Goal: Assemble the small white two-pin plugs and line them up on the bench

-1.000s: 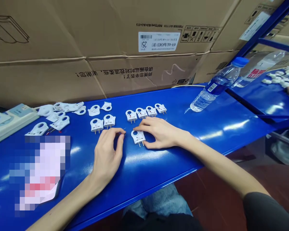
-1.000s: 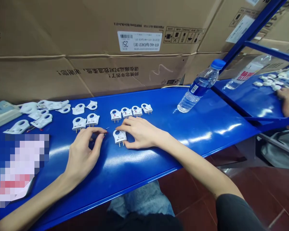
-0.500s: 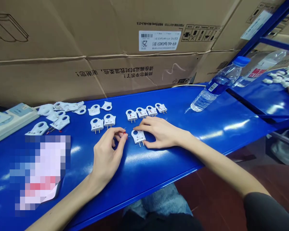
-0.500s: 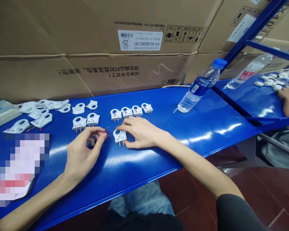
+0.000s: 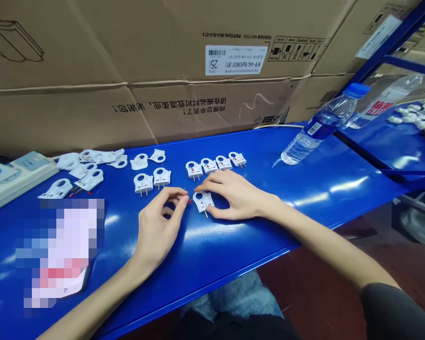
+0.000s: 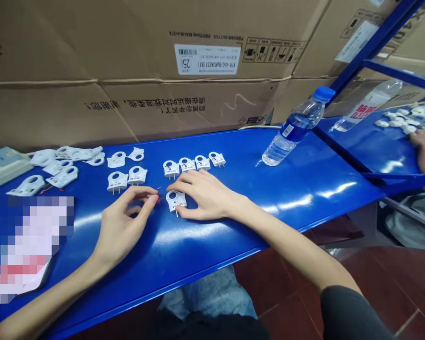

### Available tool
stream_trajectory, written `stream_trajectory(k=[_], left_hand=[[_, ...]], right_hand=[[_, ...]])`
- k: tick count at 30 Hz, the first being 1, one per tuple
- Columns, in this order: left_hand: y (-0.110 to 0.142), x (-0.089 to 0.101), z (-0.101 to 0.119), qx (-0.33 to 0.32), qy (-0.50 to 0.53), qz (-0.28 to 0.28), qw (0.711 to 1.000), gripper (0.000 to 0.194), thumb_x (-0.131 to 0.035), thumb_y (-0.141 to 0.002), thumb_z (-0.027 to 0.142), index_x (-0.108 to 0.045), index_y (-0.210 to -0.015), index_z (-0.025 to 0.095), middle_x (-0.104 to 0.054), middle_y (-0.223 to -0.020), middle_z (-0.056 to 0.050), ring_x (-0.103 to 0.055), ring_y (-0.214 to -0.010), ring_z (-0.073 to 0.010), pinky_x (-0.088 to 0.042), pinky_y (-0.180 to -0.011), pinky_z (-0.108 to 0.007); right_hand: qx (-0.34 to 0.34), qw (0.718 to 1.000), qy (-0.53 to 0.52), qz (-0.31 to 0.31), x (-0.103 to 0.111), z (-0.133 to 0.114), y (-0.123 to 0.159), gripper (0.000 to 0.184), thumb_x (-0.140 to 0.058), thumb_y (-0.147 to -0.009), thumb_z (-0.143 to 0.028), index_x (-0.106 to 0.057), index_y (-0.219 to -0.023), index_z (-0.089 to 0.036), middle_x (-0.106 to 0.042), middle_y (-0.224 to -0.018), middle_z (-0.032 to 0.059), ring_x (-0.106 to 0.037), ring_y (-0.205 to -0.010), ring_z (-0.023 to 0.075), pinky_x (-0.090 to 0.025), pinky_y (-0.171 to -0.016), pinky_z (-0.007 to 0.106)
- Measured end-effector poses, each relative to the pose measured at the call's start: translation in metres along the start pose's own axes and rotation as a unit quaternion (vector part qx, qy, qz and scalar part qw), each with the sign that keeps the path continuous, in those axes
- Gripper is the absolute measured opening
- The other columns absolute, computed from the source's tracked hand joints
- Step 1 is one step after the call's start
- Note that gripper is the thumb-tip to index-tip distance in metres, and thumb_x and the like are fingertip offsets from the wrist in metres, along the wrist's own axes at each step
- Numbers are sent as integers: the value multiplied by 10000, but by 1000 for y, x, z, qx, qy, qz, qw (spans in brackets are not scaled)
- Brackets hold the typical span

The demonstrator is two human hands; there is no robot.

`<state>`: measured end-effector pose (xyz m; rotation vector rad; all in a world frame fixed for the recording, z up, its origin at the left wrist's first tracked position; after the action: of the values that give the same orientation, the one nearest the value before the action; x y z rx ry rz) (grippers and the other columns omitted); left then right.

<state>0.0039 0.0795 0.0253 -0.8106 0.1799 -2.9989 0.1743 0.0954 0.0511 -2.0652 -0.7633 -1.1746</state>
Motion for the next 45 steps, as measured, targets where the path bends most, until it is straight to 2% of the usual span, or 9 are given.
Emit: stream_trajectory(k=[4, 9, 13, 20, 30, 37, 45], left_hand=[[1, -2, 0, -5, 8, -5, 1000, 251, -639, -944, 478, -725, -1028, 258, -752, -990, -24, -708, -933, -190, -574, -681, -262], [2, -4, 1, -20, 3, -11, 1000, 249, -642, -948, 479, -731, -1049, 270, -761, -978, -13, -716, -897, -180, -575, -664, -254], [3, -4, 2, -25, 3, -12, 1000, 250, -643, -951, 474, -735, -1051, 264, -769, -984, -16, -725, -848, -173, -564, -635, -249], [4, -6, 10, -40, -4, -20, 999, 208, -646, -953, 439, -722, -1020, 259, -768, -991, -3, -695, -769, -144, -547, -623, -251], [7, -4, 15, -73, -21, -9, 997, 154, -664, -939, 391, -721, -978, 254, -755, -939, 13, -644, -739, -132, -552, -687, -271], [9, -3, 18, -91, -26, 3, 995, 127, -667, -921, 370, -707, -924, 249, -740, -903, 19, -622, -682, -125, -538, -670, -280], [4, 5, 17, -97, -87, 35, 991, 122, -617, -931, 335, -679, -900, 235, -676, -817, 9, -585, -721, -154, -473, -690, -313]], right_hand=[[-8, 998, -9, 58, 1, -2, -2, 379, -680, -974, -506, -681, -1194, -198, -719, -1128, 75, -621, -1077, 246, -449, -926, 398], [-2, 995, -22, 101, -3, -3, -3, 278, -663, -993, -478, -713, -1066, -215, -730, -987, 33, -619, -952, 208, -420, -844, 363], [0, 992, -25, 122, -2, -4, -2, 253, -687, -977, -449, -716, -1053, -209, -733, -959, 35, -620, -933, 212, -416, -843, 366], [5, 993, -19, 120, -3, -4, -3, 183, -626, -1013, -376, -715, -1022, -215, -738, -946, 34, -622, -924, 208, -397, -829, 356], [3, 994, -15, 111, -5, -5, -3, 126, -656, -972, -324, -700, -947, -208, -736, -884, 3, -592, -859, 186, -352, -782, 351], [-40, 992, -56, 108, -1, -2, -5, 79, -673, -950, -267, -712, -924, -203, -739, -859, 5, -616, -888, 192, -379, -831, 357], [-79, 983, -50, 157, 6, 11, -2, 54, -666, -969, -254, -698, -951, -214, -740, -878, 7, -631, -927, 203, -403, -871, 362]])
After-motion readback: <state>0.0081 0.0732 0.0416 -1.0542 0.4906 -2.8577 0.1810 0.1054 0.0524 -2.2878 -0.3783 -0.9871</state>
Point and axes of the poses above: each hand's wrist, its own y-axis away from the middle knuckle, its own x-axis out of the back of the hand, z = x × y, the point moved 8 cm from there along -y, towards the middle knuckle
